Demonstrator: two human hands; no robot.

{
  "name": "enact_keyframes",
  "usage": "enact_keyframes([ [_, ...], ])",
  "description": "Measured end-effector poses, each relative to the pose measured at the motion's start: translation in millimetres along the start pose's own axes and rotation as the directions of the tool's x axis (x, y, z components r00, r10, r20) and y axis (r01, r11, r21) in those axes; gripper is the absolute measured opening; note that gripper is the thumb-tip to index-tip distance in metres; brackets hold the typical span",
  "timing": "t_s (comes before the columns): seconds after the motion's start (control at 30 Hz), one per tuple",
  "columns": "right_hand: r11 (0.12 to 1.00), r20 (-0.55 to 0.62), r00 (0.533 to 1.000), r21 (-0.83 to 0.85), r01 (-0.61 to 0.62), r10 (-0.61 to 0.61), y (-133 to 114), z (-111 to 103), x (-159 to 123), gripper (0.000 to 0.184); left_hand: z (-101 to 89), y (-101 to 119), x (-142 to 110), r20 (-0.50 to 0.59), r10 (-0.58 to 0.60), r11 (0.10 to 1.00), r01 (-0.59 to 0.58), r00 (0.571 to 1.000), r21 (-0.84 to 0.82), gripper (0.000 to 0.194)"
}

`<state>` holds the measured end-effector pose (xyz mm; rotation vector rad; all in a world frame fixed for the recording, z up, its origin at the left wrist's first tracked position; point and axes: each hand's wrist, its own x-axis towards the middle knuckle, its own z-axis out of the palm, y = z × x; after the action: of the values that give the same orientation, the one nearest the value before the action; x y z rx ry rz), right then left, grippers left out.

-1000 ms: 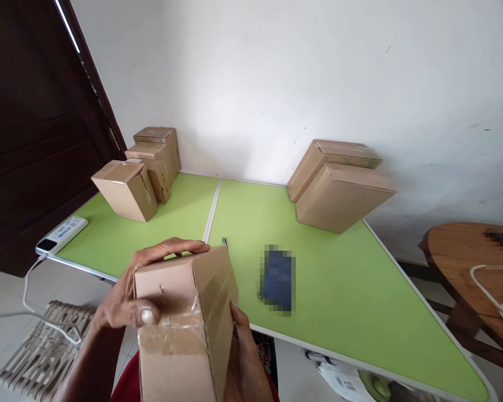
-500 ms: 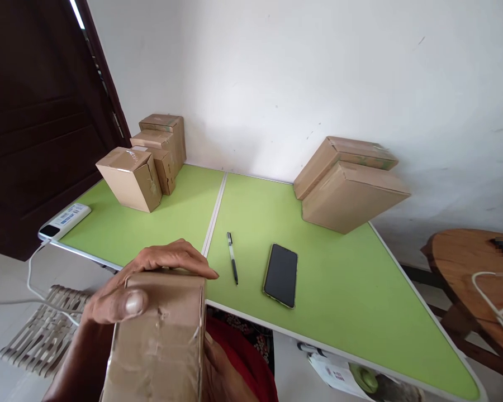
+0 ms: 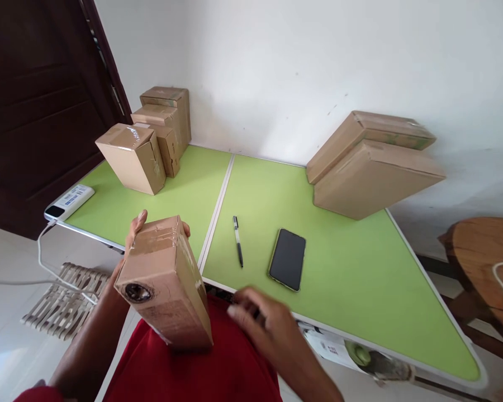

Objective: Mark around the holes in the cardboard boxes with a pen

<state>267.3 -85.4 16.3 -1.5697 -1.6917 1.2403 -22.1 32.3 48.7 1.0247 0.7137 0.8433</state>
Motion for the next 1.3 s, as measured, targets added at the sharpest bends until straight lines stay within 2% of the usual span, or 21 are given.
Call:
enact_keyframes([
  [0.03, 0.984, -0.213, 0.973, -0.168, 0.058, -0.093, 11.4, -8.6, 13.6, 0.042, -1.7, -1.8, 3.9, 0.029, -0.047, 0.998, 0.048, 0.998, -0.031, 0.096],
  [0.07, 0.932, -0.362, 0.907, -0.355, 0.08, -0.216, 24.1, -15.5, 27.9, 0.043, -2.3, -2.8, 7.5, 0.07, -0.099, 0.993, 0.103, 0.993, -0.064, 0.098],
  [0.1, 0.848, -0.416, 0.846, -0.524, 0.077, -0.334, 37.2, -20.5, 42.0, 0.046, -2.0, -3.2, 10.7, 0.108, -0.139, 0.985, 0.149, 0.984, -0.09, 0.101],
  [0.17, 0.796, -0.425, 0.823, -0.603, 0.055, -0.378, 61.4, -24.0, 67.0, 0.045, 0.8, -3.2, 14.9, 0.135, -0.159, 0.98, 0.173, 0.978, -0.096, 0.102],
  [0.3, 0.76, -0.37, 0.856, -0.649, 0.041, -0.362, 88.1, -11.8, 94.5, 0.038, 11.1, -0.9, 18.6, 0.133, -0.204, 0.956, 0.227, 0.97, -0.185, 0.104],
  [0.37, 0.745, -0.35, 0.863, -0.666, 0.043, -0.363, 91.2, -6.0, 98.4, 0.032, 16.1, 1.6, 21.8, 0.148, -0.23, 0.943, 0.258, 0.962, -0.212, 0.101],
  [0.43, 0.733, -0.332, 0.863, -0.677, 0.063, -0.381, 91.0, -6.9, 98.5, 0.029, 19.6, 4.2, 27.3, 0.146, -0.216, 0.949, 0.242, 0.965, -0.2, 0.096],
  [0.57, 0.707, -0.333, 0.847, -0.704, 0.068, -0.414, 90.8, -29.2, 92.9, 0.028, 19.4, 3.2, 43.1, 0.131, -0.159, 0.968, 0.18, 0.979, -0.172, 0.096],
  [0.7, 0.646, -0.378, 0.859, -0.76, -0.076, -0.344, 94.9, -51.5, 86.8, 0.031, 17.8, -7.9, 59.1, 0.267, -0.155, 0.964, 0.205, 0.951, -0.168, 0.093],
  [0.77, 0.597, -0.363, 0.884, -0.792, -0.127, -0.294, 95.7, -54.2, 85.7, 0.038, 21.5, -12.5, 63.2, 0.281, -0.15, 0.951, 0.216, 0.948, -0.222, 0.09],
  [0.83, 0.549, -0.328, 0.91, -0.823, -0.143, -0.254, 93.7, -52.8, 85.0, 0.047, 27.4, -13.3, 63.6, 0.253, -0.158, 0.94, 0.224, 0.954, -0.257, 0.085],
  [0.9, 0.516, -0.303, 0.927, -0.843, -0.152, -0.222, 89.6, -51.1, 83.6, 0.052, 32.9, -9.6, 61.2, 0.177, -0.171, 0.952, 0.209, 0.969, -0.224, 0.079],
  [1.0, 0.493, -0.317, 0.933, -0.848, -0.197, -0.173, 83.2, -52.8, 78.7, 0.047, 36.4, 0.9, 56.3, -0.018, -0.134, 0.984, 0.131, 0.991, -0.117, 0.066],
  [1.1, 0.481, -0.329, 0.937, -0.844, -0.236, -0.117, 78.1, -57.2, 74.0, 0.037, 34.4, 10.4, 53.1, -0.159, -0.037, 0.998, 0.029, 0.987, -0.054, 0.05],
  [1.2, 0.477, -0.304, 0.95, -0.847, -0.235, -0.071, 70.7, -57.4, 76.1, 0.032, 29.7, 13.4, 51.9, -0.195, -0.017, 1.0, 0.016, 0.981, -0.006, 0.046],
  [1.3, 0.484, -0.246, 0.968, -0.853, -0.193, -0.047, 58.3, -50.3, 88.6, 0.036, 24.3, 11.9, 51.6, -0.126, -0.04, 0.999, 0.042, 0.991, 0.012, 0.053],
])
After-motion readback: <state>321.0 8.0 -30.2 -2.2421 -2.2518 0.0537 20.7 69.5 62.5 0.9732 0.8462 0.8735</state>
